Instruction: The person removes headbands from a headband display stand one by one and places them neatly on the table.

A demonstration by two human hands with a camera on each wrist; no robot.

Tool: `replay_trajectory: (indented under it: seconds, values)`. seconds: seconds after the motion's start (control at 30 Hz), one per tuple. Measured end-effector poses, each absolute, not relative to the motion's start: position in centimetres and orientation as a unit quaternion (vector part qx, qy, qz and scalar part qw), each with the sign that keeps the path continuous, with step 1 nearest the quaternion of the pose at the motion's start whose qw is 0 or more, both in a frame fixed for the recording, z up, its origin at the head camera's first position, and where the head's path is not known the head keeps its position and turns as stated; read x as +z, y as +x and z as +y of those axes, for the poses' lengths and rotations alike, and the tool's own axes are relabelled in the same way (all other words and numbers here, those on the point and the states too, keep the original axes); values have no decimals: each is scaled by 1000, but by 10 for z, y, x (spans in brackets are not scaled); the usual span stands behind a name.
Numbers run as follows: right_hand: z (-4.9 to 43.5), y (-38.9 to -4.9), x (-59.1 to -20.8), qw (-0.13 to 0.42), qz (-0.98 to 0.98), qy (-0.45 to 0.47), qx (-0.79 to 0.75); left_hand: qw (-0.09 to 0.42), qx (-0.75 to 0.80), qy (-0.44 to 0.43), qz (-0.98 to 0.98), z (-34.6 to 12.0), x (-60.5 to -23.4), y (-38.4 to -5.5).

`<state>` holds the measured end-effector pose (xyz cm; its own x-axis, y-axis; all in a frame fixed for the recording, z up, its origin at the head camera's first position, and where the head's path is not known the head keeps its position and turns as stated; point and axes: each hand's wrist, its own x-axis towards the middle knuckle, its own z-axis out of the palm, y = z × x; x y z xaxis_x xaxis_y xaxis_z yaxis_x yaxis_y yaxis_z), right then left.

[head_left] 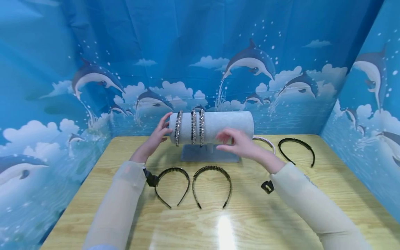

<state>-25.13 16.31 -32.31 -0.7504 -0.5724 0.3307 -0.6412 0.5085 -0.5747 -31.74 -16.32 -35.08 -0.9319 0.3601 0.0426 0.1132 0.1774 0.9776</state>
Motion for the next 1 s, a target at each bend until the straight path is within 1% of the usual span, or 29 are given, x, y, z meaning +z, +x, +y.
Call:
replay_trajectory:
  seconds: [0.1, 0.2, 0.4, 0.47, 0.7, 1.0]
  values:
    - [156, -264, -300, 83, -867, 346, 349, 99, 623, 155, 760, -164, -351, -318]
    - [148, -278, -287, 92, -879, 333, 329, 98, 623, 157, 760, -164, -351, -318]
    - [125, -302, -282, 22, -909, 305, 284, 97, 626, 158, 758, -164, -350, -317]
    - [119, -308, -283, 9, -916, 304, 261, 100, 626, 158, 757, -164, -350, -317]
    - [107, -320, -283, 6, -933, 301, 196, 100, 631, 156, 754, -163, -352, -317]
    - [102, -326, -282, -3, -942, 301, 149, 90, 632, 164, 752, -163, -354, -318]
